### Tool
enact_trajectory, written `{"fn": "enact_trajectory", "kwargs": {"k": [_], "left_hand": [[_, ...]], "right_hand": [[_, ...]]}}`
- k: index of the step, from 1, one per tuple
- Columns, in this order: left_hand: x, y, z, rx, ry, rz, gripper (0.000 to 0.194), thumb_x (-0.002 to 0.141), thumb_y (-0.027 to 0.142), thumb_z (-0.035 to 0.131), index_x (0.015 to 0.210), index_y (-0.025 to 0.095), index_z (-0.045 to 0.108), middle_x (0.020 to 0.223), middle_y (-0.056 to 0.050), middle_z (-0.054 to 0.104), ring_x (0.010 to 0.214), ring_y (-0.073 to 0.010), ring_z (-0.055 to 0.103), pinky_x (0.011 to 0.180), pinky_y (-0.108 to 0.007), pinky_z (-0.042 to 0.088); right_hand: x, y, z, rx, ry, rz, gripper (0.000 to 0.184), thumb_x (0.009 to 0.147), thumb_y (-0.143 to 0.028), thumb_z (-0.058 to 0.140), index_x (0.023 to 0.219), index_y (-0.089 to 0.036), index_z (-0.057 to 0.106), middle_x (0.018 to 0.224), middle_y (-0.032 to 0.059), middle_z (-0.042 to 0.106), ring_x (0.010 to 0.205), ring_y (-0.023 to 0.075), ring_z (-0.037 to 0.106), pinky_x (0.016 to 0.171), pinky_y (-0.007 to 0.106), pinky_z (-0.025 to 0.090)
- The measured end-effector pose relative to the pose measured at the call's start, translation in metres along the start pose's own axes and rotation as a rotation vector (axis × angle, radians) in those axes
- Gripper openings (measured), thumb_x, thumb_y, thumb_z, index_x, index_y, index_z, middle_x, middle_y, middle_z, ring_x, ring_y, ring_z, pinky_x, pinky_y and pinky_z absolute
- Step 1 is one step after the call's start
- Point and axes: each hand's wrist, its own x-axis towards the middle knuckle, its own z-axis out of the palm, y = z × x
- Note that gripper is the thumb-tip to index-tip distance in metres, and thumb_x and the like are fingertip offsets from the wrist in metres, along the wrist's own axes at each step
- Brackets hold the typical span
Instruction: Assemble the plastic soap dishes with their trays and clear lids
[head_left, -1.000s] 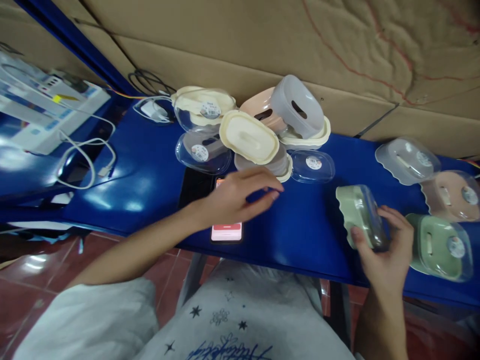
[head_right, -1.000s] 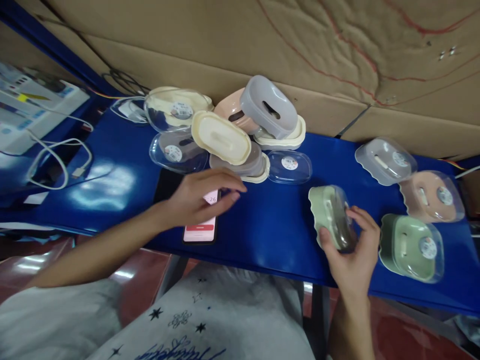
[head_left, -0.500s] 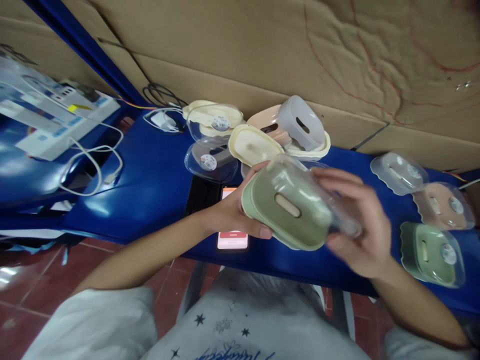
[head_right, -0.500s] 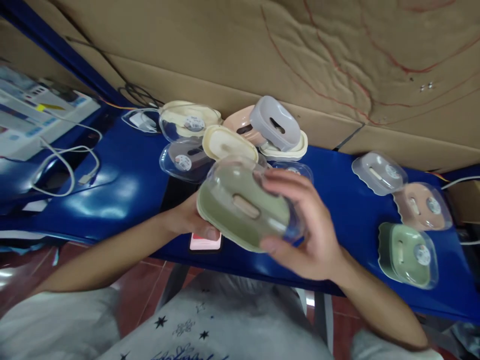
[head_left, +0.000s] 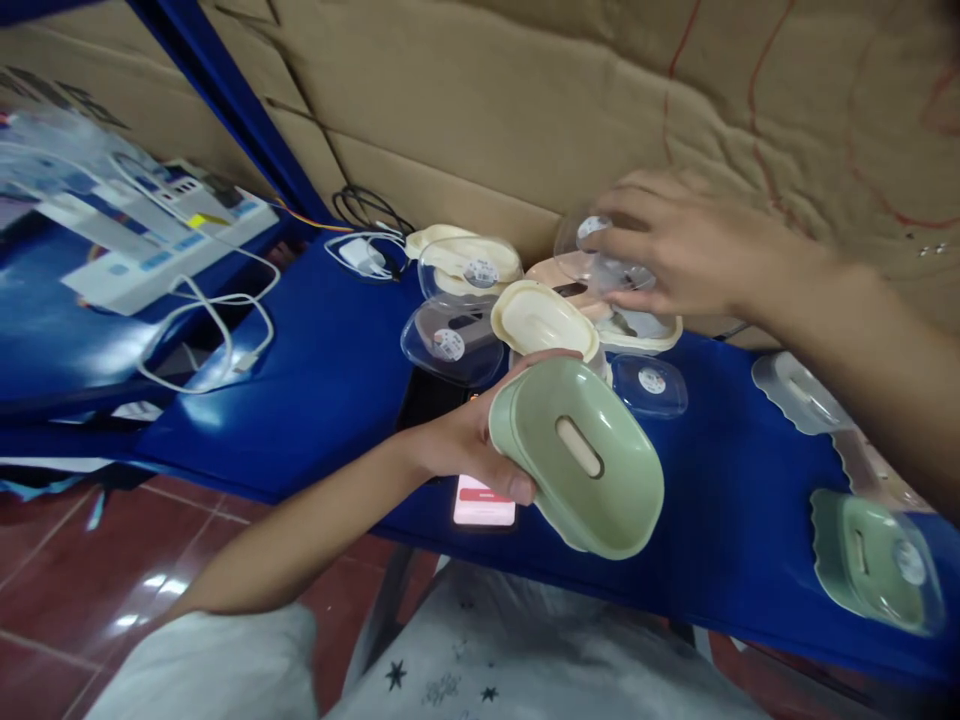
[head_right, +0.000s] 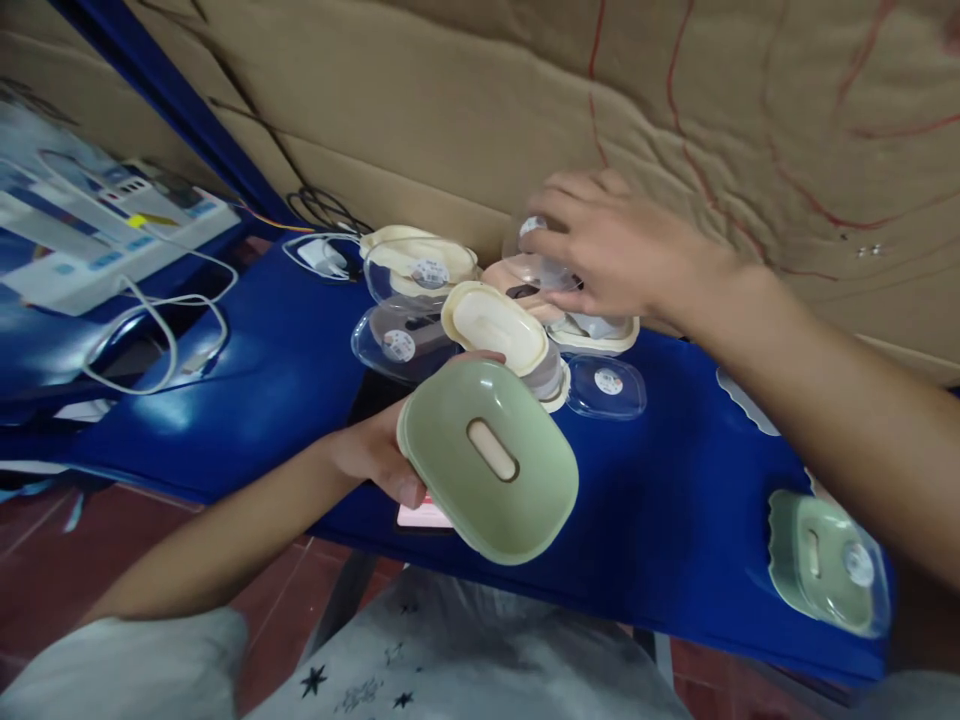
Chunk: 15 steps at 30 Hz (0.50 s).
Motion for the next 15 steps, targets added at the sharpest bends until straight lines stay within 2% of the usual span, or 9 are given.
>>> {"fn": "enact_trajectory", "kwargs": {"k": [3, 6, 8, 11, 13, 15], "left_hand": [[0.001, 0.0, 0.0, -0.002, 0.001, -0.014, 0.112, 0.067, 0.032, 0.105, 0.162, 0.04, 0.047, 0.15, -0.012, 0.065, 0.133, -0.0372, 0.068, 0.107, -0.05, 0.059], [0.006, -0.003, -0.003, 0.018, 0.092, -0.049, 0.11, 0.068, 0.024, 0.103, 0.162, 0.038, 0.047, 0.15, -0.011, 0.063, 0.136, -0.0349, 0.065, 0.109, -0.047, 0.057], [0.009, -0.004, -0.006, 0.012, 0.165, -0.062, 0.106, 0.07, 0.022, 0.102, 0.16, 0.036, 0.049, 0.148, -0.01, 0.065, 0.137, -0.0342, 0.064, 0.109, -0.046, 0.056], [0.014, -0.004, -0.009, -0.018, 0.221, -0.04, 0.091, 0.073, 0.027, 0.102, 0.152, 0.03, 0.057, 0.138, -0.009, 0.071, 0.132, -0.0326, 0.067, 0.11, -0.045, 0.055], [0.016, -0.003, -0.01, -0.029, 0.219, -0.023, 0.083, 0.075, 0.03, 0.101, 0.147, 0.028, 0.06, 0.129, -0.008, 0.075, 0.124, -0.0302, 0.071, 0.108, -0.043, 0.055], [0.017, -0.004, -0.009, -0.028, 0.209, 0.001, 0.078, 0.076, 0.033, 0.101, 0.143, 0.027, 0.063, 0.123, -0.007, 0.076, 0.117, -0.0279, 0.073, 0.105, -0.041, 0.057]], "right_hand": [[-0.004, 0.004, 0.004, 0.004, 0.007, -0.005, 0.065, 0.097, -0.063, 0.07, 0.147, -0.023, 0.065, 0.168, 0.0058, 0.054, 0.155, 0.0341, 0.047, 0.129, 0.059, 0.035], [-0.015, -0.005, 0.006, 0.003, 0.056, 0.008, 0.062, 0.101, -0.064, 0.069, 0.149, -0.023, 0.065, 0.167, 0.0132, 0.054, 0.154, 0.0396, 0.049, 0.125, 0.066, 0.04], [-0.023, -0.018, 0.007, 0.029, 0.099, 0.02, 0.058, 0.108, -0.061, 0.057, 0.15, -0.021, 0.065, 0.164, 0.0178, 0.056, 0.153, 0.0419, 0.05, 0.122, 0.069, 0.042], [-0.035, -0.046, 0.005, 0.139, 0.159, 0.08, 0.048, 0.114, -0.055, 0.045, 0.15, -0.029, 0.064, 0.161, 0.0118, 0.059, 0.154, 0.0367, 0.051, 0.126, 0.065, 0.043], [-0.044, -0.067, 0.005, 0.239, 0.157, 0.108, 0.045, 0.112, -0.055, 0.048, 0.151, -0.038, 0.063, 0.16, 0.006, 0.061, 0.154, 0.0331, 0.052, 0.128, 0.061, 0.044], [-0.052, -0.088, 0.007, 0.347, 0.128, 0.113, 0.054, 0.108, -0.06, 0.057, 0.158, -0.038, 0.056, 0.162, 0.0055, 0.06, 0.153, 0.0344, 0.054, 0.126, 0.062, 0.047]]}}
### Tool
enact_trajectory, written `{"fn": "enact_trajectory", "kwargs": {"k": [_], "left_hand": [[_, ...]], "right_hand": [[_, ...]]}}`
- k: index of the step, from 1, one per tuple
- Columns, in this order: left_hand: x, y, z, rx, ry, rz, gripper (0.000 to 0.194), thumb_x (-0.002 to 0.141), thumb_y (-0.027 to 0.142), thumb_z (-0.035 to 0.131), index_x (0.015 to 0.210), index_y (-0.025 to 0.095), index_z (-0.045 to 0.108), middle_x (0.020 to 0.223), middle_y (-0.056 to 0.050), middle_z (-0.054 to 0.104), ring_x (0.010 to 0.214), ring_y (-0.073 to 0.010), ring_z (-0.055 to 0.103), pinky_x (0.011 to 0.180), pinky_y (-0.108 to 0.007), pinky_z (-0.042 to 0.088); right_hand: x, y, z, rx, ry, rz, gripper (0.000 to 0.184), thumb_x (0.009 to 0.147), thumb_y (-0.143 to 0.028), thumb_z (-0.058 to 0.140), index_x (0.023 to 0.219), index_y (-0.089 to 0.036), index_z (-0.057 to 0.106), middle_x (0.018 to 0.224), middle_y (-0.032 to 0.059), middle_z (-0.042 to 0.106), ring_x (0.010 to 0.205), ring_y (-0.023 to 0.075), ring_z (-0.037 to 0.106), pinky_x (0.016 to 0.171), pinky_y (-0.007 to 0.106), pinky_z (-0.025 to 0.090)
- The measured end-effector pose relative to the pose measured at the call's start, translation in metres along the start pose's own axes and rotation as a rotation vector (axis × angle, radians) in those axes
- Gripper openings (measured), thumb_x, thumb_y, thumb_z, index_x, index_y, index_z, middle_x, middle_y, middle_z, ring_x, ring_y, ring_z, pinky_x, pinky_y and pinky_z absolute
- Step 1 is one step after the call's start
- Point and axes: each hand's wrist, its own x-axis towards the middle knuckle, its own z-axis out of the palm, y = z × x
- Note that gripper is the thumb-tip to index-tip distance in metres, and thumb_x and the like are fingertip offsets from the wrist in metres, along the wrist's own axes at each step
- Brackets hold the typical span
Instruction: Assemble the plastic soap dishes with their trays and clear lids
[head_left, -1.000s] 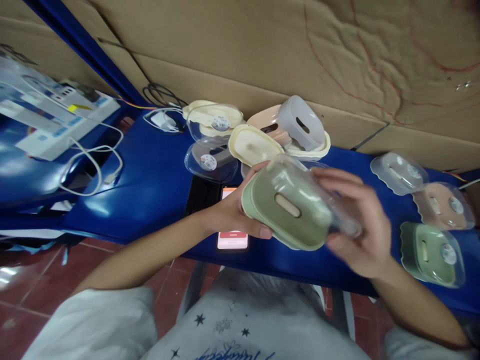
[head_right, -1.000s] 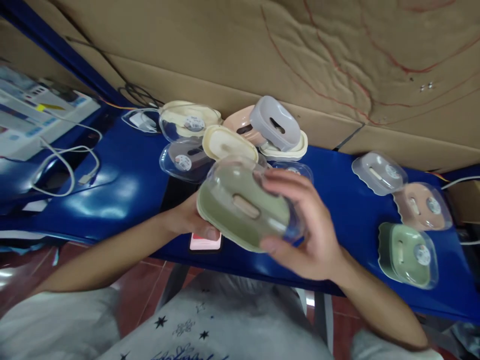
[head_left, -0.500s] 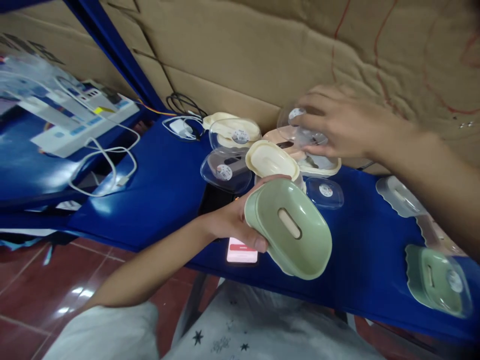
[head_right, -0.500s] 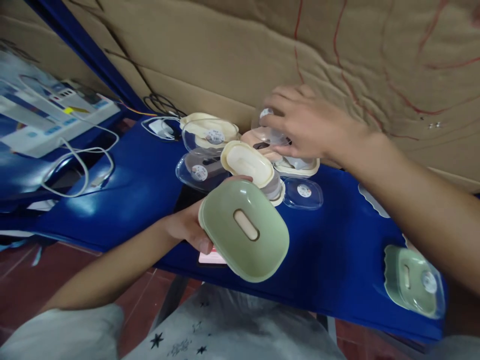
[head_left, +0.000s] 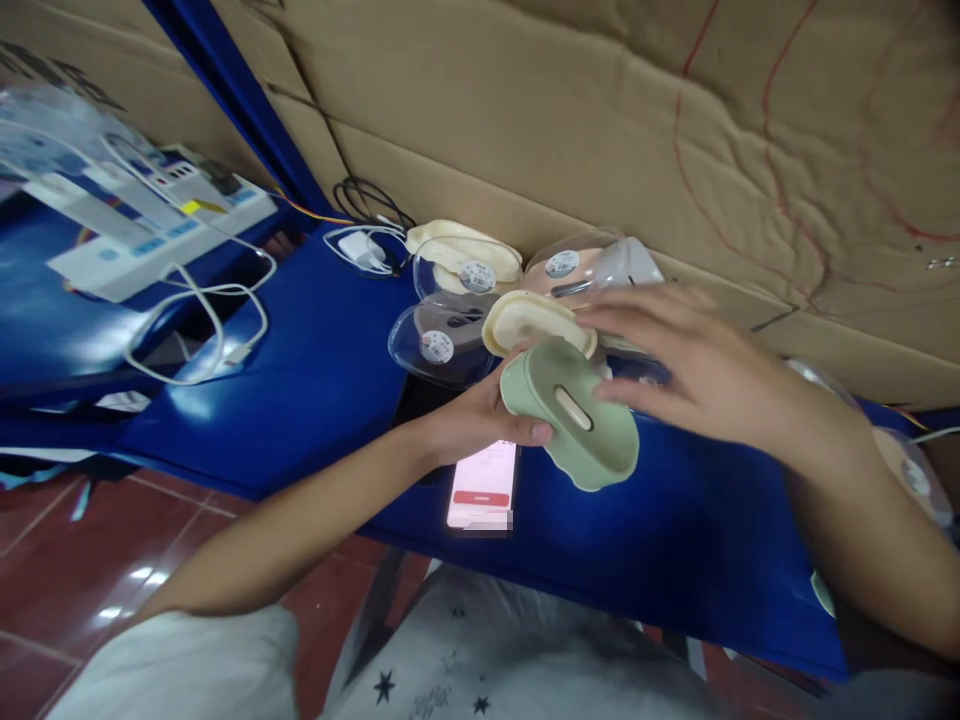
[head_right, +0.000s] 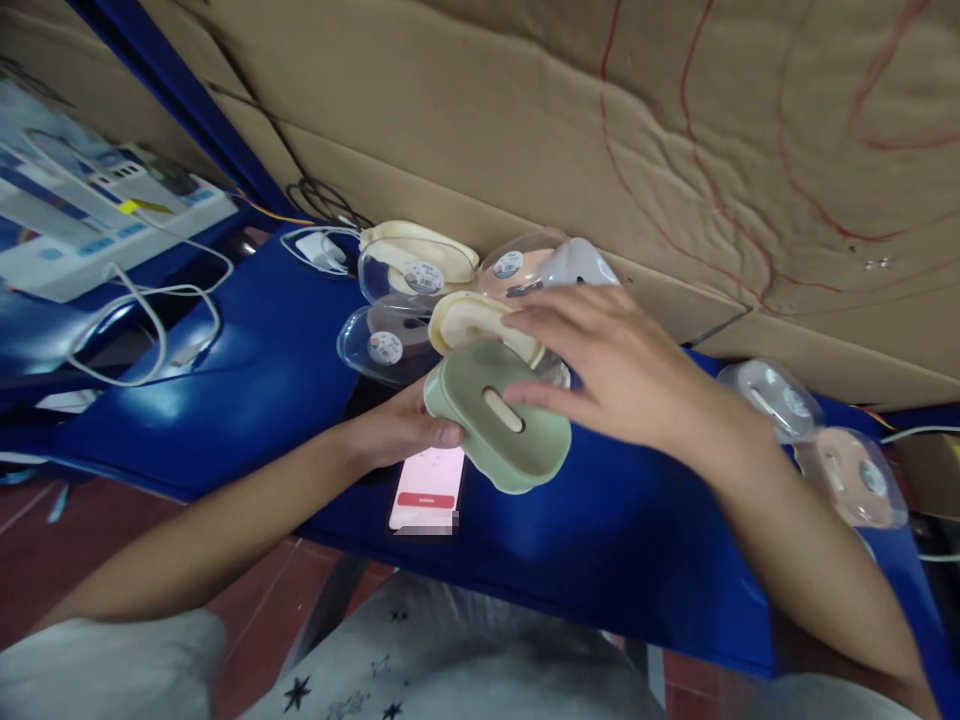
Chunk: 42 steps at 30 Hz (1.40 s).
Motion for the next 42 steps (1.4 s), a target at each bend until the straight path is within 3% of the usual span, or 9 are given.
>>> {"fn": "enact_trajectory", "kwargs": {"k": [5, 9, 14, 19, 22, 26, 35, 38, 42], "left_hand": [[-0.003, -0.003, 0.007, 0.018, 0.052, 0.093, 0.092, 0.077, 0.036, 0.1, 0.156, 0.032, 0.054, 0.145, -0.01, 0.069, 0.131, -0.0328, 0.069, 0.103, -0.041, 0.059], [-0.008, -0.002, 0.011, 0.045, 0.059, 0.129, 0.108, 0.07, 0.04, 0.104, 0.163, 0.032, 0.047, 0.159, -0.013, 0.059, 0.145, -0.0388, 0.059, 0.109, -0.044, 0.057], [-0.012, -0.001, 0.009, 0.066, 0.044, 0.1, 0.094, 0.074, 0.043, 0.102, 0.155, 0.03, 0.057, 0.148, -0.013, 0.067, 0.143, -0.0397, 0.06, 0.112, -0.049, 0.057], [-0.008, -0.004, 0.006, 0.015, 0.073, 0.063, 0.101, 0.078, 0.045, 0.099, 0.163, 0.038, 0.046, 0.147, -0.009, 0.066, 0.14, -0.0372, 0.063, 0.11, -0.049, 0.057], [-0.006, -0.003, 0.004, 0.024, 0.062, 0.049, 0.105, 0.077, 0.045, 0.1, 0.165, 0.039, 0.044, 0.148, -0.01, 0.065, 0.143, -0.0391, 0.06, 0.114, -0.052, 0.055], [-0.008, 0.002, 0.004, 0.026, 0.044, 0.028, 0.108, 0.075, 0.044, 0.101, 0.166, 0.038, 0.043, 0.148, -0.01, 0.066, 0.142, -0.0386, 0.061, 0.114, -0.051, 0.053], [-0.009, 0.004, 0.01, -0.011, 0.044, 0.071, 0.11, 0.075, 0.044, 0.102, 0.167, 0.037, 0.042, 0.15, -0.011, 0.066, 0.141, -0.0378, 0.062, 0.113, -0.048, 0.055], [-0.006, 0.004, 0.011, -0.013, 0.145, 0.155, 0.105, 0.076, 0.048, 0.101, 0.165, 0.037, 0.044, 0.151, -0.01, 0.065, 0.143, -0.0361, 0.061, 0.115, -0.047, 0.054], [-0.004, 0.008, 0.013, -0.036, 0.21, 0.229, 0.102, 0.08, 0.05, 0.098, 0.165, 0.039, 0.042, 0.155, -0.009, 0.063, 0.145, -0.0339, 0.061, 0.115, -0.047, 0.056]], "right_hand": [[-0.021, -0.034, 0.023, 0.202, -0.053, -0.006, 0.098, 0.091, -0.065, 0.081, 0.171, -0.029, 0.037, 0.175, 0.0115, 0.043, 0.162, 0.0408, 0.041, 0.127, 0.064, 0.048], [-0.027, -0.037, 0.024, 0.342, 0.049, -0.087, 0.077, 0.101, -0.045, 0.075, 0.17, -0.033, 0.04, 0.164, 0.0065, 0.059, 0.161, 0.0329, 0.045, 0.134, 0.058, 0.042], [-0.017, -0.015, 0.005, 0.473, 0.178, -0.109, 0.053, 0.101, -0.04, 0.075, 0.152, -0.04, 0.061, 0.142, -0.0001, 0.076, 0.134, 0.027, 0.072, 0.119, 0.046, 0.059], [0.025, 0.026, -0.005, -0.019, 0.353, -0.106, 0.035, 0.102, -0.045, 0.074, 0.131, -0.025, 0.075, 0.127, 0.0081, 0.08, 0.124, 0.0317, 0.074, 0.112, 0.053, 0.057], [0.059, 0.053, -0.005, -0.333, 0.217, -0.227, 0.032, 0.104, -0.048, 0.066, 0.12, -0.023, 0.077, 0.118, 0.0097, 0.082, 0.124, 0.0365, 0.072, 0.118, 0.067, 0.046], [0.089, 0.065, -0.002, -0.555, 0.017, -0.236, 0.022, 0.102, -0.038, 0.066, 0.109, -0.021, 0.077, 0.107, 0.0089, 0.082, 0.12, 0.0329, 0.07, 0.12, 0.064, 0.042], [0.068, 0.028, -0.007, -0.366, 0.006, -0.049, 0.041, 0.113, -0.044, 0.047, 0.141, -0.024, 0.071, 0.148, 0.0114, 0.071, 0.141, 0.0342, 0.062, 0.123, 0.06, 0.042], [0.045, 0.0, -0.01, -0.06, 0.033, -0.117, 0.041, 0.116, -0.05, 0.04, 0.143, -0.036, 0.067, 0.144, 0.002, 0.074, 0.135, 0.0263, 0.067, 0.118, 0.051, 0.05], [0.022, -0.03, -0.003, 0.056, 0.046, -0.227, 0.043, 0.109, -0.057, 0.06, 0.137, -0.026, 0.071, 0.143, 0.007, 0.075, 0.132, 0.0305, 0.071, 0.114, 0.052, 0.055]]}}
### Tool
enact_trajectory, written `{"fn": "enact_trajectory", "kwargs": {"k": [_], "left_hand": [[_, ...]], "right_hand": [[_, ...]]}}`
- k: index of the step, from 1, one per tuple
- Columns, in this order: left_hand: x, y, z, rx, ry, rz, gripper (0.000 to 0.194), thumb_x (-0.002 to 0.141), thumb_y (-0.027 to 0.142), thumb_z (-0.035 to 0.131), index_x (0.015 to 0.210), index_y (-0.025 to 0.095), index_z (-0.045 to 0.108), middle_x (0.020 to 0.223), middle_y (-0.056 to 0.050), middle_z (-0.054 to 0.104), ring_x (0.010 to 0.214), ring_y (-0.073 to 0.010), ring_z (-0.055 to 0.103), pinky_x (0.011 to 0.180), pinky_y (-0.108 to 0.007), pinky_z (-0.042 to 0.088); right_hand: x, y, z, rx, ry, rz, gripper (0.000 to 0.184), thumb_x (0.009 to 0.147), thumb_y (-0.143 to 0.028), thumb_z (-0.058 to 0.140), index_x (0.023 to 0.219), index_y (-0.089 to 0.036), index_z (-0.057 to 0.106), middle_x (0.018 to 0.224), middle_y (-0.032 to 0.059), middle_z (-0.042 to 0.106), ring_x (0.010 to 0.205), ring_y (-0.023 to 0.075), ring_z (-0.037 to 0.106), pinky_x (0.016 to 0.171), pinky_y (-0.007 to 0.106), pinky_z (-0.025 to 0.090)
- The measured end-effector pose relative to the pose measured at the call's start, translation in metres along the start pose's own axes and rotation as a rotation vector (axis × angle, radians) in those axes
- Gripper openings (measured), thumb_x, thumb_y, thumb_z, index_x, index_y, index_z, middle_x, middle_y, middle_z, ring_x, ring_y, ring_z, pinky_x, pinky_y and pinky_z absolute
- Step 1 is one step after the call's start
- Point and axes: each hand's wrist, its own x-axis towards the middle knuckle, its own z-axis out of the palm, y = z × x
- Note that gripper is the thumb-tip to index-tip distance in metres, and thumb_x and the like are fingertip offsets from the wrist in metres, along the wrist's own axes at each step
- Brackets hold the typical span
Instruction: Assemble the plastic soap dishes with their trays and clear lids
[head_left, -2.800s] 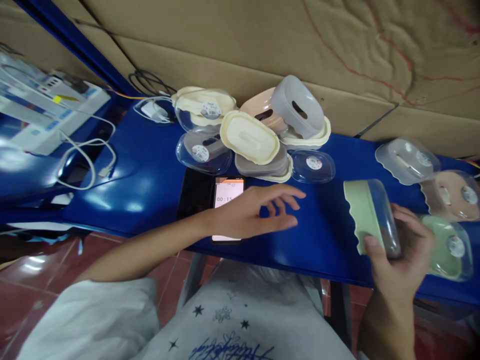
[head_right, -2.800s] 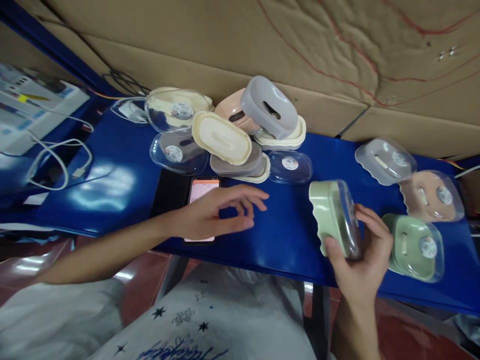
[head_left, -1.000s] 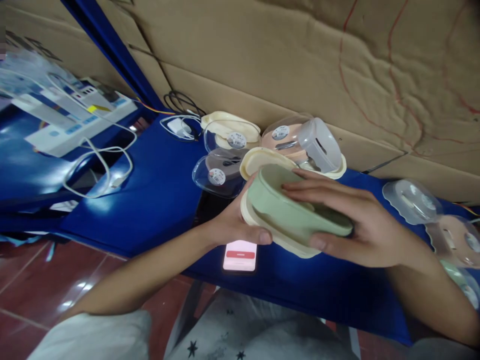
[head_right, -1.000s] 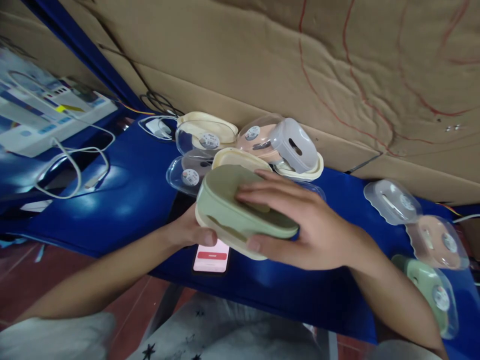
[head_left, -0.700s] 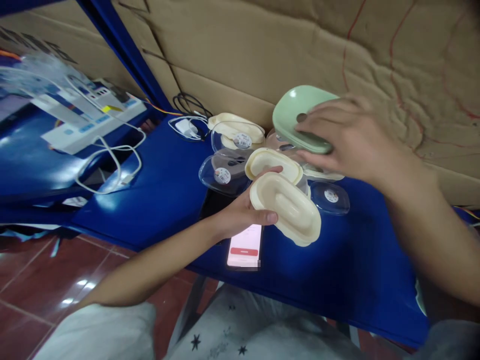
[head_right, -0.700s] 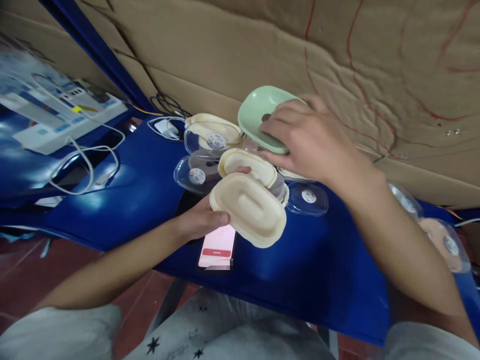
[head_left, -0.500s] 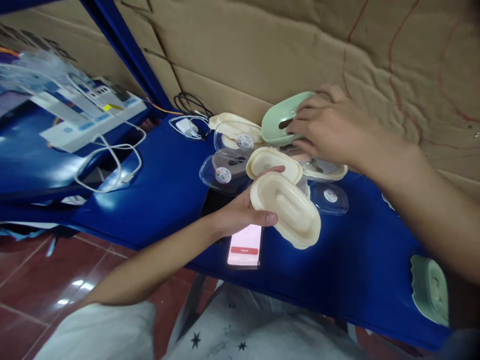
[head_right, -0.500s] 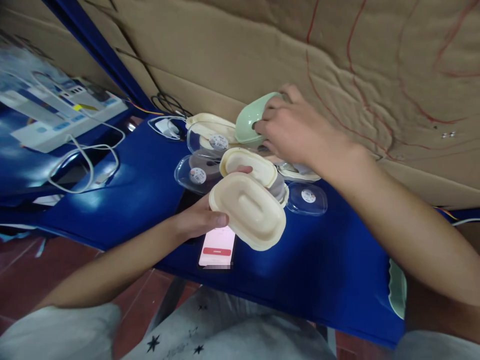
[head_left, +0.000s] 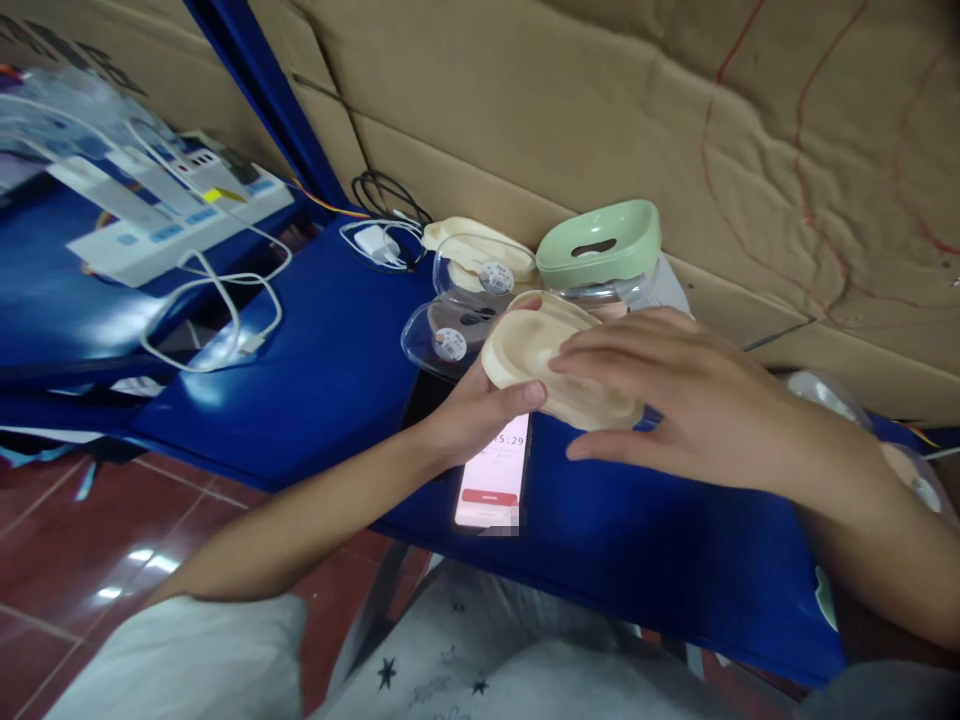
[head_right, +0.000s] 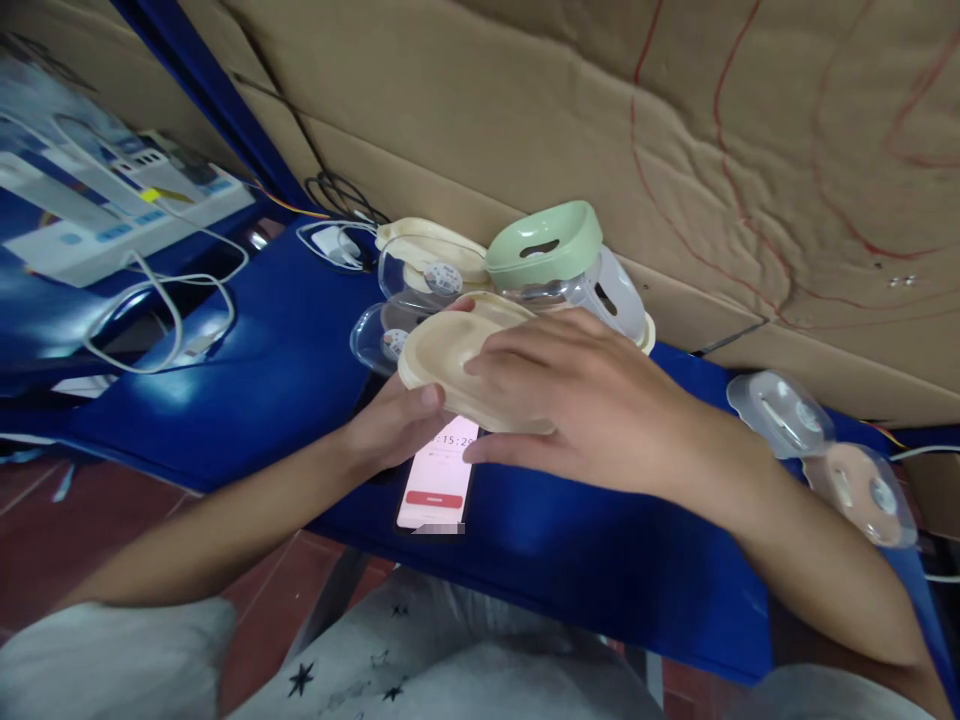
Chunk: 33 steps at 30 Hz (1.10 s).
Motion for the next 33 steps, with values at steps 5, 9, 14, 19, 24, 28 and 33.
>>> {"fn": "enact_trajectory", "kwargs": {"k": [5, 9, 14, 19, 24, 28, 33], "left_hand": [[0.004, 0.005, -0.004, 0.027, -0.001, 0.049, 0.097, 0.083, 0.056, 0.095, 0.163, 0.038, 0.044, 0.16, -0.01, 0.06, 0.14, -0.0351, 0.065, 0.104, -0.046, 0.063], [0.008, 0.008, -0.01, 0.024, -0.058, 0.023, 0.087, 0.087, 0.056, 0.091, 0.16, 0.042, 0.045, 0.163, -0.01, 0.058, 0.13, -0.0335, 0.073, 0.098, -0.044, 0.065], [0.009, 0.009, -0.014, -0.03, -0.072, 0.001, 0.098, 0.093, 0.045, 0.089, 0.168, 0.043, 0.026, 0.155, -0.01, 0.065, 0.117, -0.0253, 0.078, 0.095, -0.04, 0.065], [0.01, 0.016, -0.013, -0.041, -0.03, 0.002, 0.091, 0.095, 0.04, 0.085, 0.168, 0.038, 0.031, 0.148, -0.01, 0.069, 0.109, -0.024, 0.079, 0.088, -0.037, 0.066], [0.011, 0.02, -0.015, -0.001, -0.06, -0.009, 0.072, 0.095, 0.037, 0.081, 0.16, 0.03, 0.05, 0.143, -0.011, 0.071, 0.101, -0.0236, 0.078, 0.081, -0.036, 0.066], [0.012, 0.017, -0.018, 0.011, -0.102, -0.018, 0.057, 0.094, 0.036, 0.08, 0.147, 0.027, 0.061, 0.136, -0.009, 0.073, 0.096, -0.0214, 0.077, 0.076, -0.033, 0.065], [0.013, 0.016, -0.017, -0.001, -0.139, -0.034, 0.047, 0.091, 0.036, 0.083, 0.135, 0.026, 0.068, 0.124, -0.007, 0.073, 0.09, -0.0198, 0.075, 0.069, -0.029, 0.065]], "right_hand": [[0.003, -0.001, 0.005, -0.121, 0.057, 0.038, 0.026, 0.112, -0.042, 0.055, 0.122, -0.029, 0.076, 0.137, 0.0022, 0.078, 0.124, 0.0286, 0.075, 0.106, 0.046, 0.059], [0.017, 0.021, -0.007, -0.216, 0.141, 0.082, 0.032, 0.114, -0.038, 0.05, 0.123, -0.022, 0.076, 0.128, 0.0088, 0.081, 0.12, 0.0323, 0.076, 0.1, 0.048, 0.057], [0.038, 0.042, -0.016, -0.387, 0.189, 0.137, 0.037, 0.117, -0.042, 0.046, 0.121, -0.021, 0.075, 0.127, 0.0085, 0.081, 0.113, 0.0291, 0.076, 0.098, 0.049, 0.048], [0.068, 0.042, -0.023, -0.379, 0.23, 0.186, 0.037, 0.114, -0.046, 0.052, 0.12, -0.019, 0.076, 0.124, 0.0105, 0.08, 0.118, 0.0314, 0.073, 0.103, 0.053, 0.048], [0.105, 0.058, -0.016, -0.541, 0.134, 0.284, 0.039, 0.114, -0.044, 0.049, 0.13, -0.017, 0.072, 0.138, 0.0138, 0.072, 0.136, 0.0396, 0.062, 0.115, 0.062, 0.046], [0.123, 0.08, 0.01, -0.538, 0.033, 0.277, 0.037, 0.112, -0.046, 0.055, 0.125, -0.018, 0.075, 0.133, 0.0105, 0.076, 0.134, 0.0362, 0.064, 0.119, 0.06, 0.047], [0.118, 0.086, 0.022, -0.44, -0.003, 0.251, 0.041, 0.107, -0.05, 0.065, 0.132, -0.019, 0.074, 0.132, 0.0107, 0.078, 0.131, 0.0383, 0.066, 0.115, 0.064, 0.048]]}}
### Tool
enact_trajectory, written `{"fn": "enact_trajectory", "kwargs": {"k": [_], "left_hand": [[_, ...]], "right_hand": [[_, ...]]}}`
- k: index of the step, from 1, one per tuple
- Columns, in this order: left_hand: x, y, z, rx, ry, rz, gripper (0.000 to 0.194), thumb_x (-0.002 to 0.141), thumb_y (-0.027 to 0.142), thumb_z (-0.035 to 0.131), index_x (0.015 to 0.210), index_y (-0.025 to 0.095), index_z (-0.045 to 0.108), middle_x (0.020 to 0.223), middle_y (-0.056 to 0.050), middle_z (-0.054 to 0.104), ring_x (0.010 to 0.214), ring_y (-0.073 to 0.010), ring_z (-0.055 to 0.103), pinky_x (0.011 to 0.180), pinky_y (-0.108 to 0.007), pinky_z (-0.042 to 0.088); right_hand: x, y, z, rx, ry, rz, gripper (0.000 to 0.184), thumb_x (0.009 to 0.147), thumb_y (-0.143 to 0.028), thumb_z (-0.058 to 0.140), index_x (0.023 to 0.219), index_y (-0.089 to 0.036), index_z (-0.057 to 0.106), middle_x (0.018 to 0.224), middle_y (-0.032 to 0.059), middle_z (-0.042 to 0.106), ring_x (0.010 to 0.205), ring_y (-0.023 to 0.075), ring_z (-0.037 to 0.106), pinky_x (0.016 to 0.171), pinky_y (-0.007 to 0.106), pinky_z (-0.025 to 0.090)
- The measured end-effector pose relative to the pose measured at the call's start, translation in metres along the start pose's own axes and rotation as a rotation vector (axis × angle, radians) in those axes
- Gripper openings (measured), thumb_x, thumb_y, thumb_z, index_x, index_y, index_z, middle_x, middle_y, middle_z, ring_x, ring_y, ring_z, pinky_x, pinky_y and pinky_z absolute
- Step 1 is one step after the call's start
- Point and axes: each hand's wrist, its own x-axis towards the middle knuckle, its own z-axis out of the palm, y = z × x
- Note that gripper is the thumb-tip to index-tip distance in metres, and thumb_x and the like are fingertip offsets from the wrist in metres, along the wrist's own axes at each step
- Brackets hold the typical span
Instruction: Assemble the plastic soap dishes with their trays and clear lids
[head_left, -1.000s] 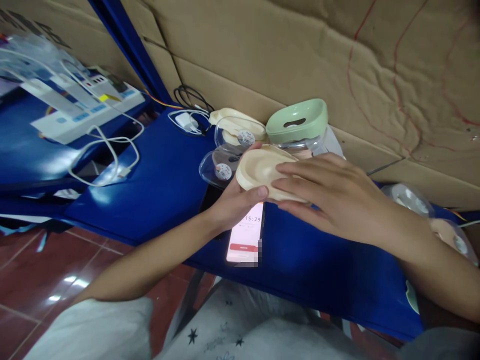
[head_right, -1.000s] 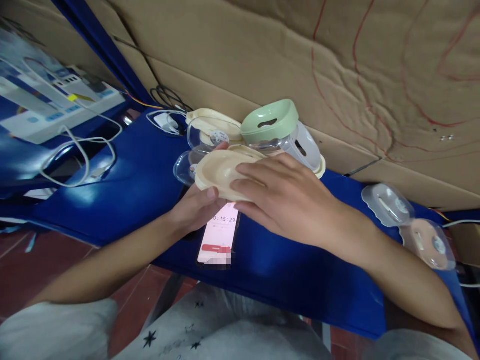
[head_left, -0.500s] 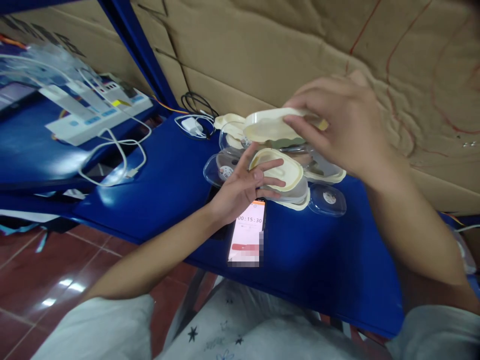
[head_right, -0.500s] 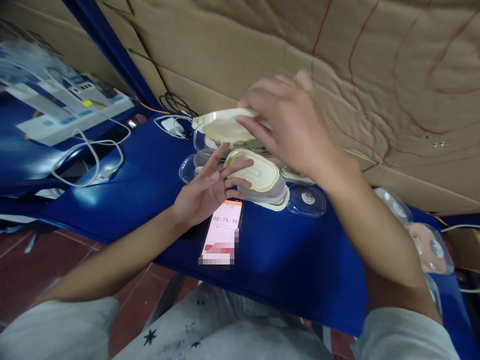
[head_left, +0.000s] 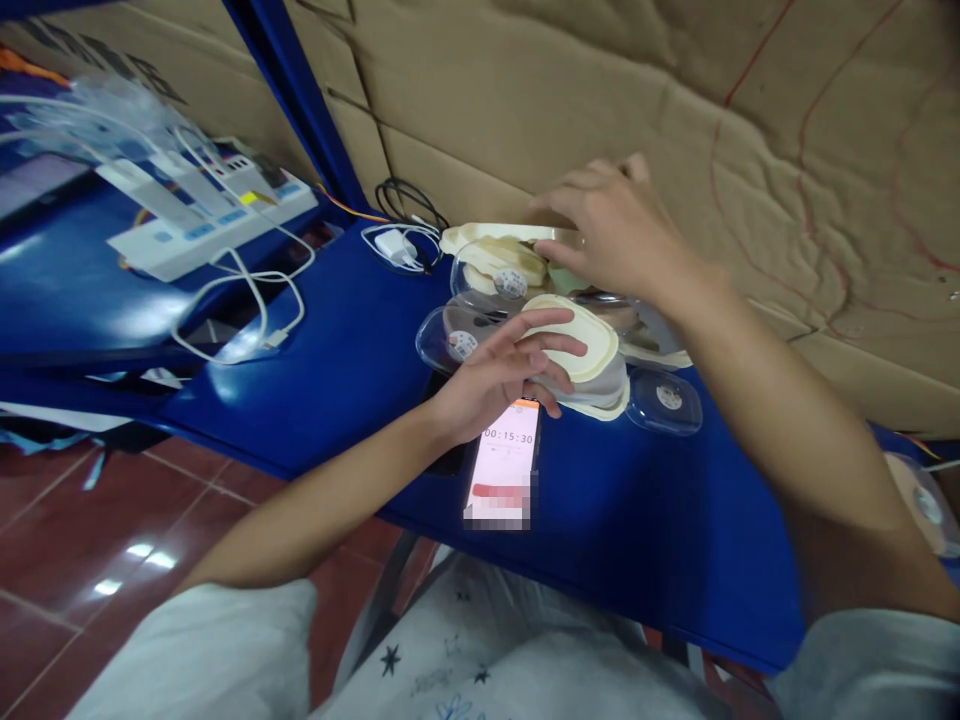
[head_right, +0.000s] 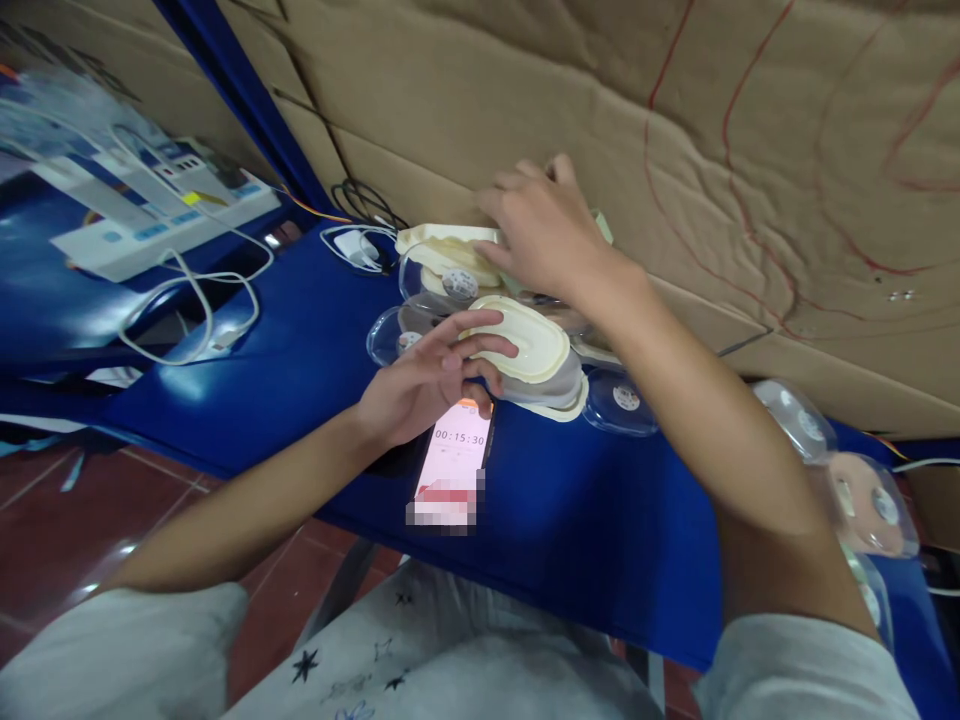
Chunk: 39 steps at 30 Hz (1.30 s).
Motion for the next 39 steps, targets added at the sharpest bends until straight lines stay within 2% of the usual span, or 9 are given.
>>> {"fn": "enact_trajectory", "kwargs": {"k": [6, 9, 12, 17, 22, 25, 31, 34, 39], "left_hand": [[-0.008, -0.002, 0.005, 0.338, 0.177, 0.124, 0.036, 0.096, 0.052, 0.075, 0.118, 0.024, 0.072, 0.105, -0.005, 0.073, 0.079, -0.0195, 0.069, 0.062, -0.031, 0.059], [-0.011, 0.006, -0.006, 0.854, 0.403, 0.436, 0.022, 0.104, 0.048, 0.068, 0.11, 0.027, 0.075, 0.109, -0.003, 0.072, 0.1, -0.0245, 0.069, 0.091, -0.045, 0.058], [-0.006, 0.019, -0.025, 1.409, 0.666, 0.735, 0.027, 0.099, 0.051, 0.071, 0.112, 0.027, 0.077, 0.134, -0.01, 0.067, 0.135, -0.0354, 0.057, 0.124, -0.061, 0.033], [0.007, 0.026, -0.039, 1.377, 0.724, 0.43, 0.05, 0.092, 0.061, 0.079, 0.131, 0.031, 0.07, 0.157, -0.004, 0.053, 0.159, -0.0377, 0.035, 0.125, -0.056, 0.026], [0.004, 0.031, -0.031, 1.464, 0.624, 0.4, 0.05, 0.099, 0.06, 0.073, 0.134, 0.024, 0.067, 0.153, 0.004, 0.055, 0.15, -0.0285, 0.044, 0.126, -0.048, 0.022], [-0.018, 0.042, -0.029, 1.516, 0.569, 0.405, 0.04, 0.104, 0.057, 0.064, 0.131, 0.028, 0.071, 0.139, 0.004, 0.069, 0.146, -0.0323, 0.052, 0.122, -0.052, 0.025], [-0.104, 0.049, -0.044, 1.646, 0.303, -0.079, 0.042, 0.097, 0.055, 0.072, 0.138, 0.046, 0.07, 0.16, 0.009, 0.058, 0.148, -0.0423, 0.055, 0.129, -0.061, 0.038], [-0.136, 0.045, -0.057, 1.747, 0.265, -0.115, 0.045, 0.099, 0.049, 0.07, 0.143, 0.04, 0.065, 0.167, 0.0, 0.052, 0.15, -0.0385, 0.056, 0.13, -0.061, 0.04], [-0.147, 0.044, -0.069, 1.92, 0.367, 0.047, 0.034, 0.101, 0.047, 0.067, 0.131, 0.032, 0.068, 0.154, -0.006, 0.064, 0.142, -0.0362, 0.065, 0.125, -0.057, 0.048]], "right_hand": [[-0.074, -0.004, -0.044, 0.105, 0.049, 0.007, 0.045, 0.111, -0.051, 0.051, 0.148, -0.03, 0.064, 0.15, 0.0077, 0.07, 0.138, 0.0382, 0.062, 0.113, 0.066, 0.045], [-0.139, -0.01, -0.06, 0.15, 0.089, 0.098, 0.041, 0.11, -0.047, 0.052, 0.149, -0.044, 0.062, 0.151, 0.0037, 0.07, 0.139, 0.0375, 0.064, 0.113, 0.064, 0.045], [-0.21, -0.015, -0.062, 0.184, 0.154, 0.222, 0.051, 0.104, -0.038, 0.066, 0.153, -0.051, 0.059, 0.143, 0.0029, 0.075, 0.13, 0.0395, 0.071, 0.11, 0.067, 0.049], [-0.305, 0.0, -0.031, 0.112, 0.324, 0.531, 0.051, 0.095, -0.037, 0.075, 0.14, -0.059, 0.069, 0.13, 0.0026, 0.081, 0.12, 0.039, 0.077, 0.106, 0.064, 0.054], [-0.359, 0.025, 0.006, -0.07, 0.493, 0.802, 0.041, 0.092, -0.056, 0.068, 0.132, -0.054, 0.077, 0.126, 0.0087, 0.082, 0.123, 0.044, 0.075, 0.107, 0.066, 0.052], [-0.386, 0.035, 0.011, -0.069, 0.279, 0.859, 0.047, 0.097, -0.06, 0.061, 0.141, -0.049, 0.072, 0.141, 0.0106, 0.077, 0.131, 0.0415, 0.071, 0.106, 0.063, 0.053], [-0.454, 0.062, 0.039, -0.134, -0.048, 1.143, 0.082, 0.082, -0.088, 0.058, 0.142, -0.034, 0.073, 0.146, 0.0243, 0.07, 0.13, 0.0526, 0.066, 0.096, 0.075, 0.049], [-0.456, 0.062, 0.047, -0.072, -0.235, 1.205, 0.088, 0.089, -0.085, 0.053, 0.152, -0.024, 0.064, 0.153, 0.0263, 0.064, 0.14, 0.0524, 0.059, 0.109, 0.079, 0.043], [-0.406, 0.047, 0.04, -0.041, -0.18, 1.161, 0.081, 0.109, -0.062, 0.043, 0.172, -0.013, 0.031, 0.179, 0.0262, 0.029, 0.165, 0.0441, 0.031, 0.13, 0.068, 0.028]]}}
